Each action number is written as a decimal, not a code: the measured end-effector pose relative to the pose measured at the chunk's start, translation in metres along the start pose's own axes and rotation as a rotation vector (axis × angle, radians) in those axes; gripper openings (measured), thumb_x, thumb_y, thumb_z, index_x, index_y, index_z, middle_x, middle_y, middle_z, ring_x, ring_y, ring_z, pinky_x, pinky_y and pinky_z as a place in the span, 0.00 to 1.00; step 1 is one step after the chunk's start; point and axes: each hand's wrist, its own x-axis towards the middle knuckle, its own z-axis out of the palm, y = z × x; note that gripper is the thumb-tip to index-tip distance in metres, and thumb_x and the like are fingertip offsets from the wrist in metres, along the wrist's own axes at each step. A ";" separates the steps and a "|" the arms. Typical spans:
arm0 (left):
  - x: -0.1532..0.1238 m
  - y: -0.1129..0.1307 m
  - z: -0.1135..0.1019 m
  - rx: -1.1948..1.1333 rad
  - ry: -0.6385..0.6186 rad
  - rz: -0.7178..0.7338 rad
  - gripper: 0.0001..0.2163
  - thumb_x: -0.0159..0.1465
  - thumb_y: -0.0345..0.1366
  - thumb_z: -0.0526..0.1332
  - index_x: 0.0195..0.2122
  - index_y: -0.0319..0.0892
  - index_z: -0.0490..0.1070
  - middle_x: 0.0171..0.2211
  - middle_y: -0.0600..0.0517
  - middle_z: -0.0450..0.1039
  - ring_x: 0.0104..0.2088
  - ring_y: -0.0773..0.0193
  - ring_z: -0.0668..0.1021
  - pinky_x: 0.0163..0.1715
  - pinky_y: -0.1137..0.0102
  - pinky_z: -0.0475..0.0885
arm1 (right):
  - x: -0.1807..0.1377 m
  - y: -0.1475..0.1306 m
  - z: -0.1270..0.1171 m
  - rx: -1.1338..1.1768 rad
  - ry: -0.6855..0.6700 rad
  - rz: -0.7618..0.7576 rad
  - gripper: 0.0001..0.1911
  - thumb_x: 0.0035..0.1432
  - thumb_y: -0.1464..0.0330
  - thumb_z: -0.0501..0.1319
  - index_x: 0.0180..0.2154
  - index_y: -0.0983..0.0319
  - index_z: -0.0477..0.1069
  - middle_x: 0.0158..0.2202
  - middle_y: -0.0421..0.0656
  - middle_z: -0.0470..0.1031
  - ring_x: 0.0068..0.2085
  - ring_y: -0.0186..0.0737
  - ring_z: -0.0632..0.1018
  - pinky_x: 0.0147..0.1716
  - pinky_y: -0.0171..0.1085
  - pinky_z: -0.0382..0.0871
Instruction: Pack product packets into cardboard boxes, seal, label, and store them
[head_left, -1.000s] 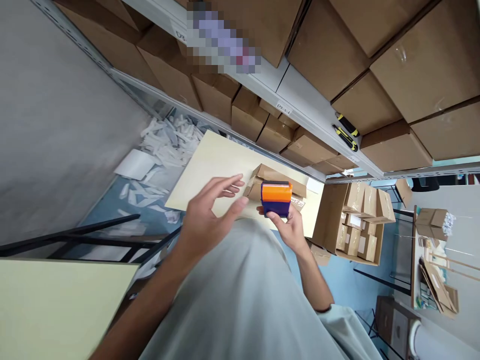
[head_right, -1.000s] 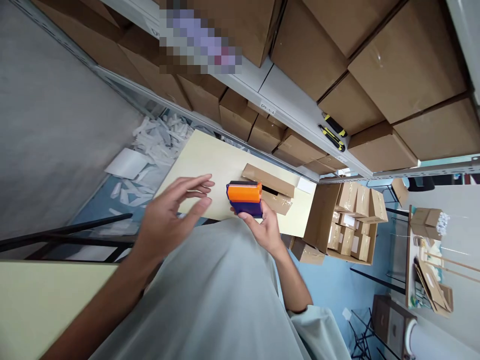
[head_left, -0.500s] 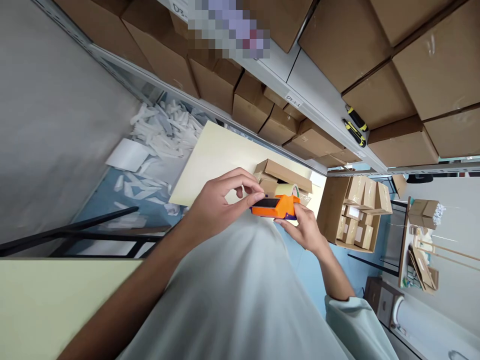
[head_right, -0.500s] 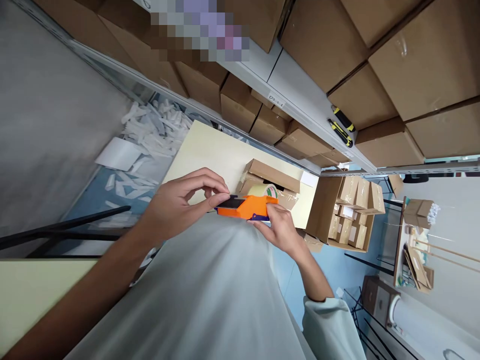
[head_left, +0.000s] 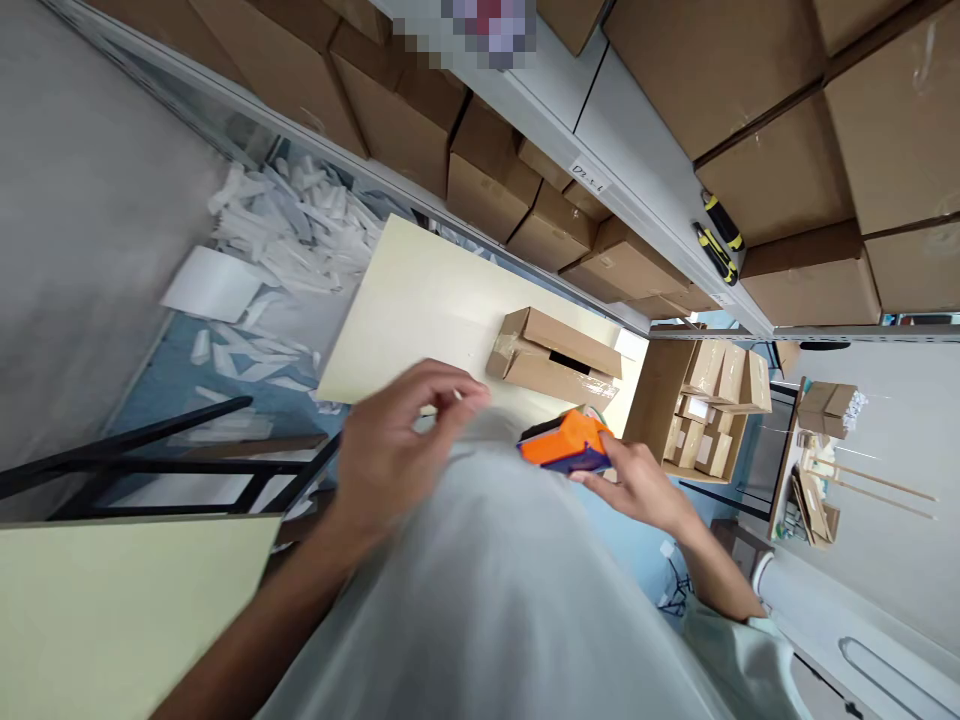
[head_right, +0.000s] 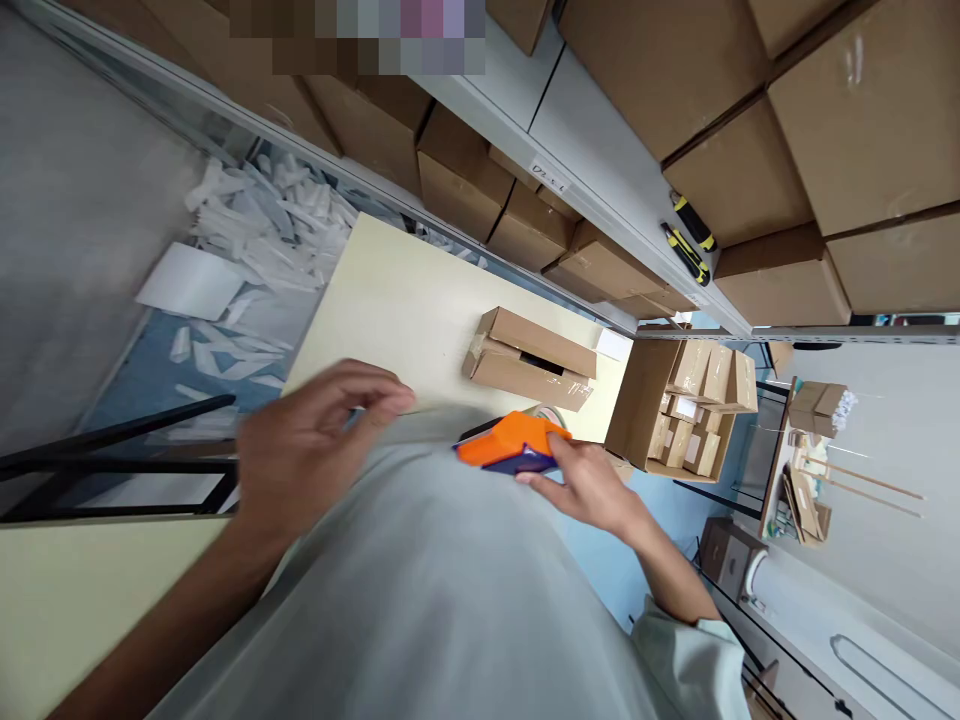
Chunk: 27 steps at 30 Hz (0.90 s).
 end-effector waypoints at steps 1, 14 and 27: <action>0.006 -0.005 -0.002 -0.007 0.016 -0.078 0.08 0.65 0.46 0.69 0.33 0.51 0.82 0.34 0.53 0.82 0.34 0.58 0.79 0.36 0.62 0.78 | 0.000 0.001 -0.011 0.008 -0.035 0.041 0.17 0.67 0.48 0.70 0.45 0.53 0.80 0.33 0.42 0.84 0.29 0.48 0.81 0.32 0.42 0.75; 0.064 -0.130 0.070 -0.301 0.102 -0.534 0.14 0.54 0.47 0.73 0.35 0.42 0.82 0.35 0.48 0.82 0.35 0.61 0.79 0.31 0.69 0.77 | 0.143 0.058 -0.091 0.275 -0.612 0.251 0.24 0.62 0.47 0.72 0.41 0.61 0.76 0.33 0.42 0.85 0.35 0.42 0.85 0.39 0.39 0.81; 0.070 -0.184 0.089 -0.225 0.174 -0.647 0.10 0.56 0.42 0.72 0.34 0.41 0.82 0.35 0.47 0.83 0.36 0.59 0.80 0.33 0.68 0.76 | 0.195 0.107 -0.067 0.267 -0.774 0.280 0.24 0.59 0.46 0.74 0.36 0.60 0.77 0.33 0.41 0.85 0.34 0.42 0.83 0.38 0.38 0.79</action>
